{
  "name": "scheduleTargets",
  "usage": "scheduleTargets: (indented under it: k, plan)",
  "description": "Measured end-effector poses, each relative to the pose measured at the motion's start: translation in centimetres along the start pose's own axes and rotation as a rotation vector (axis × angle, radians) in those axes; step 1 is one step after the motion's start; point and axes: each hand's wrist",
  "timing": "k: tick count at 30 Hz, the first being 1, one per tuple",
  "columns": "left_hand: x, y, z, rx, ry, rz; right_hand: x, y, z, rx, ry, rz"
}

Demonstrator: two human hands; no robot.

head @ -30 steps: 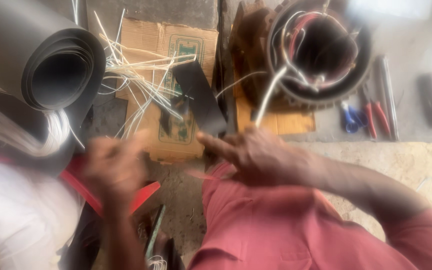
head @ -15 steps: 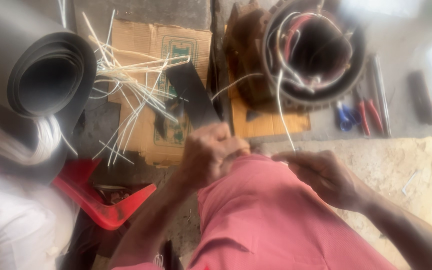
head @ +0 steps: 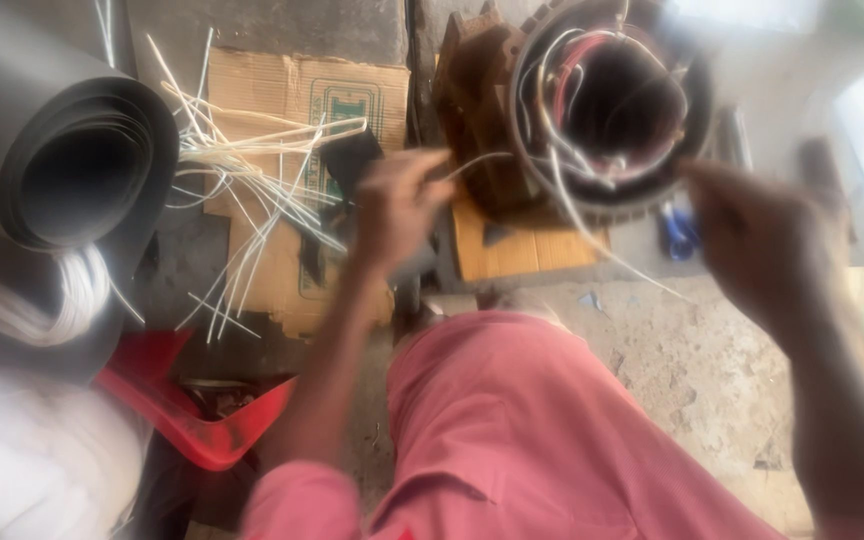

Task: The person sits at a workbench and winds white insulated wire into the slots of a motor stator, pressing the coils down and arranging the wire loops inside the housing. They then pull lengths of wire from a spool and cut or separate strands while continuing to seat the windings.

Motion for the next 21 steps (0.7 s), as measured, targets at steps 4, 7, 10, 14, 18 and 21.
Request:
scheduleTargets:
  k: [4, 7, 10, 14, 18, 21]
  plan:
    - [-3.5, 0.5, -8.1, 0.115, 0.161, 0.143, 2.7, -4.3, -0.3, 0.099, 0.375, 0.039]
    - [-4.8, 2.5, -9.2, 0.097, 0.196, 0.266, 3.3, -5.9, 0.3, 0.23, 0.317, -0.001]
    - [-4.8, 3.7, -9.2, 0.067, 0.225, 0.278, 3.1, -6.5, 0.8, 0.307, 0.3, 0.027]
    - [-4.4, 3.2, -9.8, 0.063, 0.232, 0.341, 2.9, -7.5, 0.8, 0.391, 0.38, 0.084]
    - [-4.6, 3.0, -9.8, 0.014, 0.21, 0.337, 3.4, -8.1, 0.7, 0.445, 0.434, 0.063]
    - [-4.9, 3.0, -9.7, 0.008, 0.229, 0.365, 4.0, -8.8, 0.6, 0.441, 0.482, 0.107]
Point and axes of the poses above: each hand's wrist, its own y-axis away from the middle knuckle, its own z-axis out of the back of the hand, x = y × z, and after that the axes turned 13 degrees about -y, right-handed
